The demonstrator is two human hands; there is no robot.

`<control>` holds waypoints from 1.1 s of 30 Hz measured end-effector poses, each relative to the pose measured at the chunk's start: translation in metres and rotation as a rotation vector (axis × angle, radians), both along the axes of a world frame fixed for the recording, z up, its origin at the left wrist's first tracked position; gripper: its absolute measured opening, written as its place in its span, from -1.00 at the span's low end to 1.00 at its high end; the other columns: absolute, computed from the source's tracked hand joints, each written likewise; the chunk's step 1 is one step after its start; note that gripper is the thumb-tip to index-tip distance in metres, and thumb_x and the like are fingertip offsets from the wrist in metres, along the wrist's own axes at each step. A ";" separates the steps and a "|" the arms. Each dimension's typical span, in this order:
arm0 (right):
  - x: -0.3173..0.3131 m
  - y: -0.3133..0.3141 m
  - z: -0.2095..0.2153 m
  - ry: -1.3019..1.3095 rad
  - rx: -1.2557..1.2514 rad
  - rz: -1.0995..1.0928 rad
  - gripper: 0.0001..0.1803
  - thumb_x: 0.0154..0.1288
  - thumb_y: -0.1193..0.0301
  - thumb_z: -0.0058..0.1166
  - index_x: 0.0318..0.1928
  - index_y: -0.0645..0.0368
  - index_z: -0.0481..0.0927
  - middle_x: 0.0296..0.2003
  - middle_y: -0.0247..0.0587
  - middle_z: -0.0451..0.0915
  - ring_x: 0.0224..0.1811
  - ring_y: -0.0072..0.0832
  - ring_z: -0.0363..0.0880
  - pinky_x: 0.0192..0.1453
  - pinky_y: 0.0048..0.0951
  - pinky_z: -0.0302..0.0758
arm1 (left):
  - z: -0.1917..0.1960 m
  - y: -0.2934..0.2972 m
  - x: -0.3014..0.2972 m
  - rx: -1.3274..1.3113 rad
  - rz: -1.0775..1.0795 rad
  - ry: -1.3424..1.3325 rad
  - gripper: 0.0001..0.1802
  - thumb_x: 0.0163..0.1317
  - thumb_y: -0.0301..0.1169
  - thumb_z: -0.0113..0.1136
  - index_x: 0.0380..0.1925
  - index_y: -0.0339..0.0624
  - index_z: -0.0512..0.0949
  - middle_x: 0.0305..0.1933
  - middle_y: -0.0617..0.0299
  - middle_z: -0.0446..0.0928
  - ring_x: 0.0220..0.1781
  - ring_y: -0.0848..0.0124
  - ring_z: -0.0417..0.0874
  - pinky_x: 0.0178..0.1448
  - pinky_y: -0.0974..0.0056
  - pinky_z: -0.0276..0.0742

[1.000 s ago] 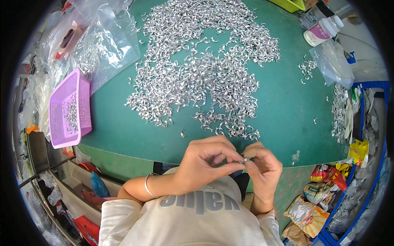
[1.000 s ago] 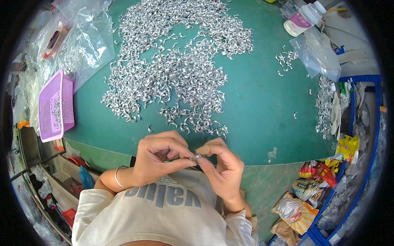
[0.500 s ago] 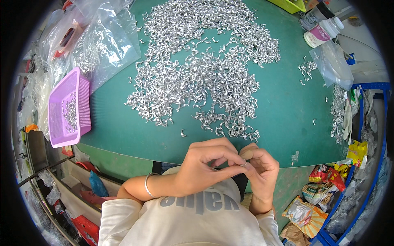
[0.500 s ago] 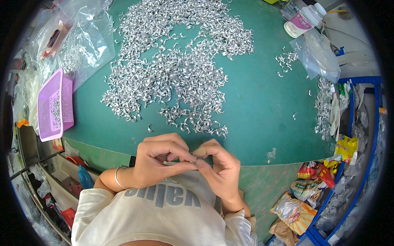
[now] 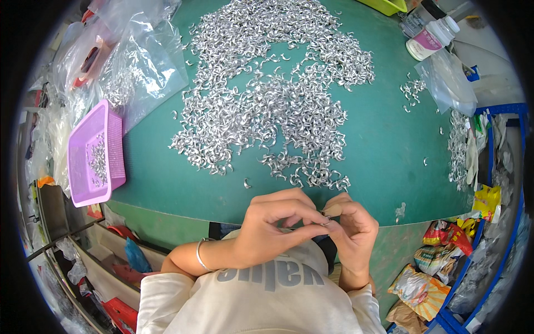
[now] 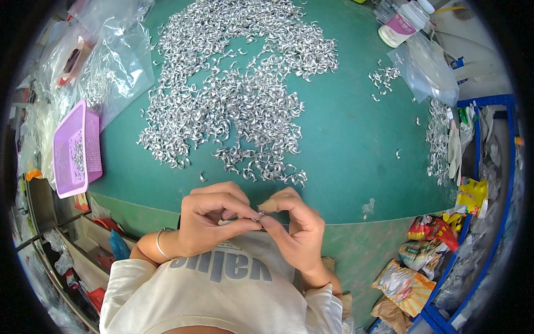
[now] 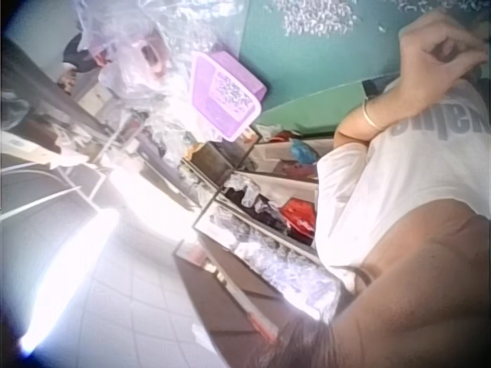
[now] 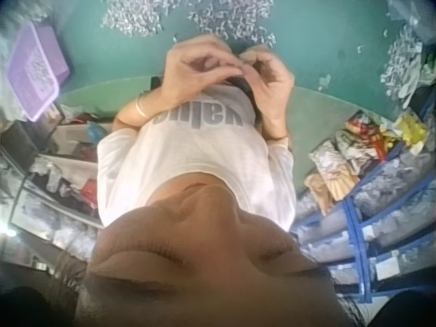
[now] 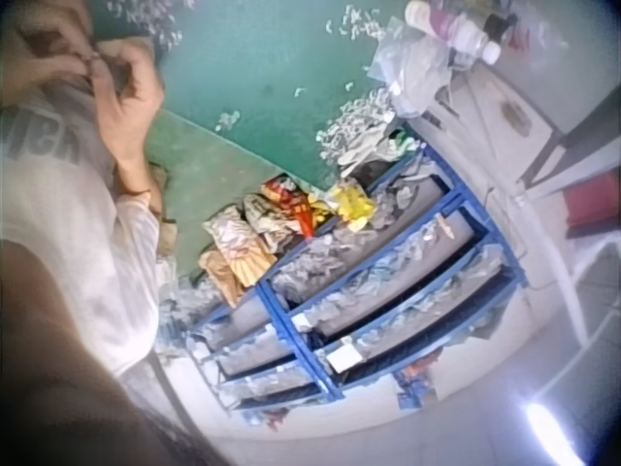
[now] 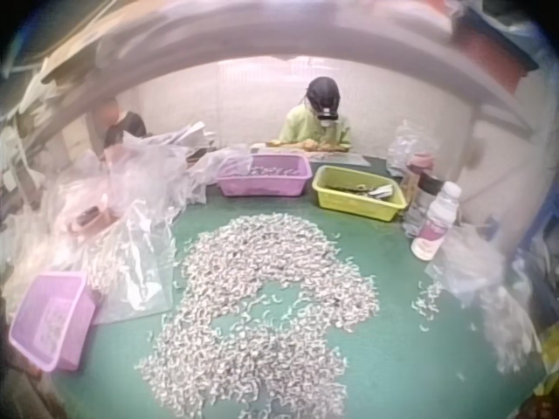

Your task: The person picks up small curved metal components from a pile on the table and joins them together by hand before placing the assembled units into a pink tray.

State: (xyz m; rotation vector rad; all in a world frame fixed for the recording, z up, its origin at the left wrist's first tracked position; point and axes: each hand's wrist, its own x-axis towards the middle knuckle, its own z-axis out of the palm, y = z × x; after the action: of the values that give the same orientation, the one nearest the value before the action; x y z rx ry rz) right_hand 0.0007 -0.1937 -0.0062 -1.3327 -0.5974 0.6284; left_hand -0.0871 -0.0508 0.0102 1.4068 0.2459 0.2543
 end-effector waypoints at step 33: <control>0.047 -0.022 -0.037 -0.402 -0.512 -0.316 -0.77 -0.01 0.68 0.13 -0.29 0.27 0.46 -0.42 -0.28 0.50 -0.39 -0.48 0.41 -0.27 -0.49 0.32 | -0.009 0.124 -0.068 0.716 0.917 0.262 -0.80 0.15 -0.52 0.11 -0.20 -0.25 0.56 -0.49 0.47 0.39 -0.51 0.72 0.25 -0.46 0.59 0.15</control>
State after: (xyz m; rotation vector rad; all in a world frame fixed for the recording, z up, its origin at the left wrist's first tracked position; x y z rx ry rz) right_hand 0.0477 -0.2160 -0.0429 -2.0158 -0.5458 0.2555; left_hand -0.1552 0.0727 0.0011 1.9551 1.1043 0.9843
